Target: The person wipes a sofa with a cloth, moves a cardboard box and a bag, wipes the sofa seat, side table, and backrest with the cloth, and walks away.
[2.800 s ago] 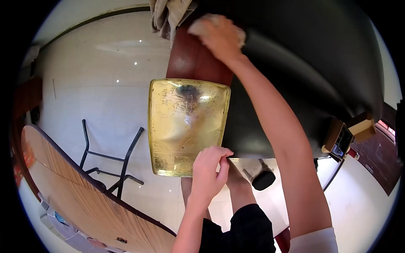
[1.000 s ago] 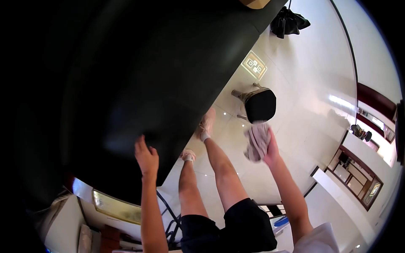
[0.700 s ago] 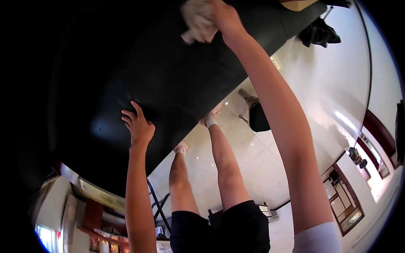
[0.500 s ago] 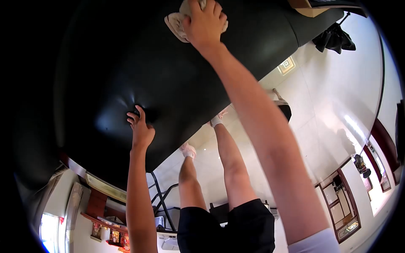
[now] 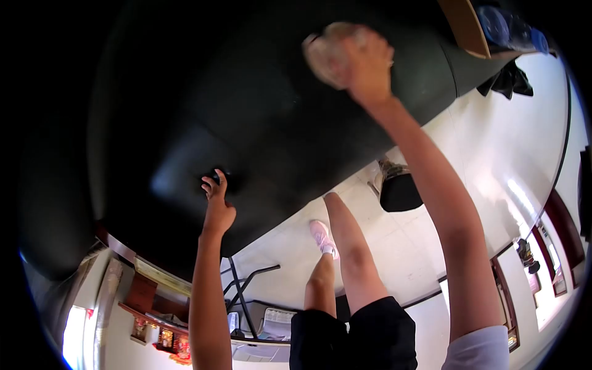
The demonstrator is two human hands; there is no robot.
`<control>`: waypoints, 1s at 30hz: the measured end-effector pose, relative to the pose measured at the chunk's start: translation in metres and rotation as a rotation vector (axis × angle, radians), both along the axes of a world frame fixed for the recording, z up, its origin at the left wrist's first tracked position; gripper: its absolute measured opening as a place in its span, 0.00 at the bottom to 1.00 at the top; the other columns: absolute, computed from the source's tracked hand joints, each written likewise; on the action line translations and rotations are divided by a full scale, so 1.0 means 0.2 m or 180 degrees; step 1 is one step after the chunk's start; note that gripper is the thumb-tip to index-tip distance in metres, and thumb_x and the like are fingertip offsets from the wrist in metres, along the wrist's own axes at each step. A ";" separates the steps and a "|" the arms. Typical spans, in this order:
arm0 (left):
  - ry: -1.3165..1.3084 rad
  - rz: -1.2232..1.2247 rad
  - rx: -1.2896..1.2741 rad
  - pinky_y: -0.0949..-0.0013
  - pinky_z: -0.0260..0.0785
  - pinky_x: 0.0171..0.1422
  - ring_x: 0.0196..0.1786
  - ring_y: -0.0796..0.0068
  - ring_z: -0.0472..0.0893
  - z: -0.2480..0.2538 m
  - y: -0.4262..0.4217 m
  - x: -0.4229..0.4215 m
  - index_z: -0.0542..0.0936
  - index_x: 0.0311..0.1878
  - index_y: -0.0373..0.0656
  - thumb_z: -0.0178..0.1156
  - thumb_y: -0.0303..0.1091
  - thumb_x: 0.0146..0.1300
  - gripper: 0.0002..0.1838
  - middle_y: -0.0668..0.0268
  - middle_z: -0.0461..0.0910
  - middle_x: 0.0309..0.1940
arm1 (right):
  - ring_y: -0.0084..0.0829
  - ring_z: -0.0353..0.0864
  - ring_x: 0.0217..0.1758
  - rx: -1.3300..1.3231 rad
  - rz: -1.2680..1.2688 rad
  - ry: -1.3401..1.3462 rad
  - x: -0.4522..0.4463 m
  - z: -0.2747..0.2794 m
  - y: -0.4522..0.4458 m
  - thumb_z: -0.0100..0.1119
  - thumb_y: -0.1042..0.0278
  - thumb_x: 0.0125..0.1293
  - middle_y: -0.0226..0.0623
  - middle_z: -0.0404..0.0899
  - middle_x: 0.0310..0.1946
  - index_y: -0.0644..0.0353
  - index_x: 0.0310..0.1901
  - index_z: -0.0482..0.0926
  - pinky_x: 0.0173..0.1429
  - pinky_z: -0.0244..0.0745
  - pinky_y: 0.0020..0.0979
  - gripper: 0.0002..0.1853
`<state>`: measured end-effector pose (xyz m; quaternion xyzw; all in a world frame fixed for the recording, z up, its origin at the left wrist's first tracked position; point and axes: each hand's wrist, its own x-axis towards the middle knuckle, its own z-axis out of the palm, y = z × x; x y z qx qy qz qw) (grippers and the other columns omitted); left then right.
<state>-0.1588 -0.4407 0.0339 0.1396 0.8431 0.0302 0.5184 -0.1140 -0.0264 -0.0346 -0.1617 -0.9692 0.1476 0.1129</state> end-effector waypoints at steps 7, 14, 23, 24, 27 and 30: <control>-0.0158 -0.0181 -0.0136 0.41 0.45 0.76 0.71 0.17 0.38 0.03 0.03 -0.01 0.39 0.77 0.46 0.48 0.13 0.52 0.49 0.28 0.32 0.72 | 0.51 0.67 0.56 -0.0404 -0.0988 0.0370 -0.38 -0.01 -0.83 0.58 0.50 0.55 0.56 0.70 0.51 0.60 0.51 0.74 0.55 0.62 0.51 0.26; -0.0039 0.0096 0.0420 0.40 0.45 0.76 0.72 0.19 0.36 0.00 -0.04 0.02 0.41 0.77 0.45 0.50 0.13 0.51 0.50 0.29 0.32 0.72 | 0.34 0.81 0.34 -0.0361 0.1491 -0.0370 -0.79 0.32 -0.53 0.54 0.63 0.59 0.32 0.80 0.29 0.57 0.30 0.80 0.38 0.75 0.43 0.09; 0.0266 0.0120 0.0277 0.40 0.40 0.78 0.75 0.26 0.36 -0.06 -0.03 0.09 0.40 0.78 0.47 0.53 0.13 0.51 0.51 0.33 0.32 0.74 | 0.48 0.72 0.52 0.0502 -0.0302 0.0063 -0.65 0.04 -0.48 0.59 0.56 0.53 0.45 0.77 0.43 0.56 0.41 0.80 0.52 0.66 0.58 0.17; 0.0187 0.0166 0.0234 0.43 0.39 0.79 0.76 0.30 0.35 -0.05 -0.02 0.07 0.40 0.78 0.50 0.49 0.11 0.52 0.51 0.37 0.30 0.75 | 0.48 0.73 0.50 0.0355 -0.0049 -0.0225 -0.57 0.06 -0.68 0.58 0.59 0.54 0.44 0.77 0.43 0.55 0.39 0.80 0.53 0.64 0.65 0.13; -0.0189 0.0291 0.0288 0.46 0.38 0.80 0.76 0.33 0.34 -0.04 -0.05 0.02 0.38 0.78 0.54 0.47 0.09 0.52 0.52 0.39 0.28 0.75 | 0.43 0.75 0.47 -0.0414 0.2905 -0.0338 -0.10 0.15 -0.70 0.55 0.60 0.59 0.40 0.75 0.43 0.51 0.40 0.76 0.54 0.67 0.58 0.09; -0.0300 0.0323 0.0253 0.47 0.40 0.80 0.77 0.34 0.33 0.01 -0.02 -0.03 0.38 0.78 0.56 0.47 0.09 0.53 0.53 0.40 0.27 0.76 | 0.44 0.74 0.46 -0.0001 0.2874 0.0137 0.15 0.26 -0.12 0.53 0.61 0.64 0.36 0.71 0.47 0.48 0.47 0.71 0.55 0.65 0.52 0.11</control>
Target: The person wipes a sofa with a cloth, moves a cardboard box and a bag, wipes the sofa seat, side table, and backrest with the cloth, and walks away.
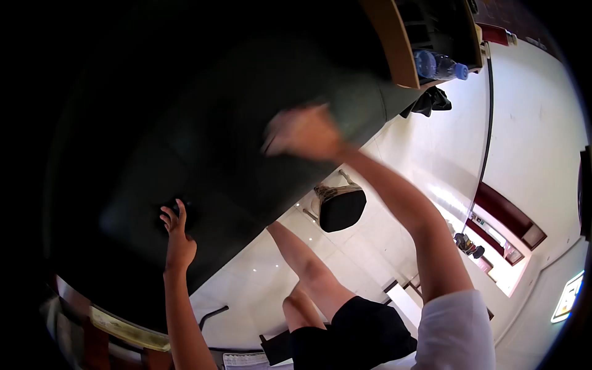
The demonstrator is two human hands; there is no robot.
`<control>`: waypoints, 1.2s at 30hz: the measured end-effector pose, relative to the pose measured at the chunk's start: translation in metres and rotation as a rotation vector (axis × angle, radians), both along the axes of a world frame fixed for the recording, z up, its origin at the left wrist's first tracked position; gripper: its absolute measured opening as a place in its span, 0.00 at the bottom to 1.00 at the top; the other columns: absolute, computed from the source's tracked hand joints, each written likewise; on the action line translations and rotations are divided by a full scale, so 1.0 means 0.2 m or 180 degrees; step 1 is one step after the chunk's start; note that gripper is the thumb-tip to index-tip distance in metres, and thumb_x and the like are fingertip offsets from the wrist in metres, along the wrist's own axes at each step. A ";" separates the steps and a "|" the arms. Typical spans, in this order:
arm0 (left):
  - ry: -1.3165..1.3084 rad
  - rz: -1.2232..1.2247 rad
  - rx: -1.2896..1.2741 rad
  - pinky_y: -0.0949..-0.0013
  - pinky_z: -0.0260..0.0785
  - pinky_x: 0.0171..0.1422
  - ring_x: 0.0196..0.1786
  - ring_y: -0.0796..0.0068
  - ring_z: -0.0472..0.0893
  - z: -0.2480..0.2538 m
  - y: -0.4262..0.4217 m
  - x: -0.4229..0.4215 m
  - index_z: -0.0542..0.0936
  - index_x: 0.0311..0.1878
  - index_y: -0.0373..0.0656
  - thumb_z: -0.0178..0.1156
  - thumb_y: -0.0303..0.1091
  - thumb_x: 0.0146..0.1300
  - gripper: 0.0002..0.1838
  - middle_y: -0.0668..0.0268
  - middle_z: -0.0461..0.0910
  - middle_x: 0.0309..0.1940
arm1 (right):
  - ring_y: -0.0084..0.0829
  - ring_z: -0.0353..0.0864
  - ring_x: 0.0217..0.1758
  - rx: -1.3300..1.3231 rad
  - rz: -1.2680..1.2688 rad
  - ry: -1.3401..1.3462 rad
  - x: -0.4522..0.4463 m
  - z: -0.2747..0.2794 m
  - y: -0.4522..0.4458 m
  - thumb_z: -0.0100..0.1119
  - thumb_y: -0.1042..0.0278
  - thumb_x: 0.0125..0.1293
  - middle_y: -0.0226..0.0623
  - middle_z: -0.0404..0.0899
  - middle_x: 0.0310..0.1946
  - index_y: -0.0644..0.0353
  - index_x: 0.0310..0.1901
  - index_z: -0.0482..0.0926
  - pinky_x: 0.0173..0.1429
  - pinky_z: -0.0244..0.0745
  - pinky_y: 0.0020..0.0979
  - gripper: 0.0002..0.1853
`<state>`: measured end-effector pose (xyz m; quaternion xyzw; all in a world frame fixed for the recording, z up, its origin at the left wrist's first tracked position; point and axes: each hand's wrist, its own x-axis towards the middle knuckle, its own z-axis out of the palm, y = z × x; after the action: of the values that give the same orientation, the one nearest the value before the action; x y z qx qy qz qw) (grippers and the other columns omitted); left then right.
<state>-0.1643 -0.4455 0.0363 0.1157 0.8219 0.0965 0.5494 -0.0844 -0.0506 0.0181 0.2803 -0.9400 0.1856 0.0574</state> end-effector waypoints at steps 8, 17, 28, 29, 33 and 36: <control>0.0564 -0.0338 -0.0098 0.42 0.45 0.78 0.75 0.27 0.36 -0.08 0.00 0.05 0.40 0.78 0.54 0.51 0.12 0.52 0.53 0.36 0.31 0.75 | 0.51 0.69 0.49 0.0251 -0.4039 0.0269 -0.12 -0.26 -0.28 0.58 0.62 0.60 0.51 0.70 0.43 0.60 0.53 0.71 0.52 0.62 0.53 0.20; 0.0340 0.0099 0.0472 0.42 0.42 0.78 0.75 0.29 0.35 0.02 -0.17 0.05 0.45 0.78 0.54 0.51 0.15 0.50 0.50 0.33 0.33 0.74 | 0.44 0.73 0.53 -0.0134 -0.1228 -0.1721 0.63 -0.01 -0.72 0.58 0.62 0.61 0.36 0.74 0.51 0.48 0.46 0.79 0.55 0.65 0.48 0.12; 0.0338 0.1795 0.1873 0.65 0.73 0.54 0.49 0.59 0.82 0.52 -0.57 -0.26 0.78 0.58 0.43 0.56 0.33 0.68 0.16 0.54 0.81 0.50 | 0.40 0.82 0.43 -0.1564 -0.3945 -0.3341 1.20 0.43 -0.53 0.61 0.75 0.46 0.46 0.82 0.38 0.63 0.47 0.74 0.50 0.76 0.39 0.22; 0.0933 0.1531 0.2035 0.65 0.75 0.49 0.42 0.59 0.84 0.61 -0.58 -0.22 0.79 0.54 0.42 0.56 0.30 0.66 0.14 0.55 0.83 0.43 | 0.39 0.82 0.41 -0.1661 -0.3757 -0.3075 1.28 0.38 -0.61 0.62 0.75 0.43 0.44 0.81 0.36 0.64 0.46 0.74 0.49 0.76 0.38 0.23; 0.2347 0.0847 0.2439 0.66 0.73 0.39 0.34 0.62 0.81 1.27 -0.74 -0.65 0.80 0.34 0.39 0.55 0.20 0.57 0.06 0.58 0.78 0.28 | 0.37 0.82 0.44 -0.2051 -0.3779 -0.3132 1.32 0.49 -1.02 0.65 0.67 0.45 0.44 0.81 0.42 0.63 0.52 0.75 0.51 0.77 0.38 0.28; 0.3535 0.0817 0.2438 0.65 0.70 0.39 0.31 0.60 0.78 1.65 -0.80 -0.98 0.76 0.26 0.37 0.53 0.18 0.55 0.06 0.58 0.76 0.25 | 0.41 0.79 0.52 -0.2387 -0.3833 -0.3401 1.10 0.83 -1.32 0.62 0.67 0.50 0.48 0.80 0.45 0.61 0.58 0.71 0.55 0.75 0.39 0.29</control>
<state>-0.3603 -0.6062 0.3658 0.2358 0.8969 0.3710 -0.0488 0.1357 -0.3154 0.1831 -0.4231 -0.7066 0.5256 -0.2130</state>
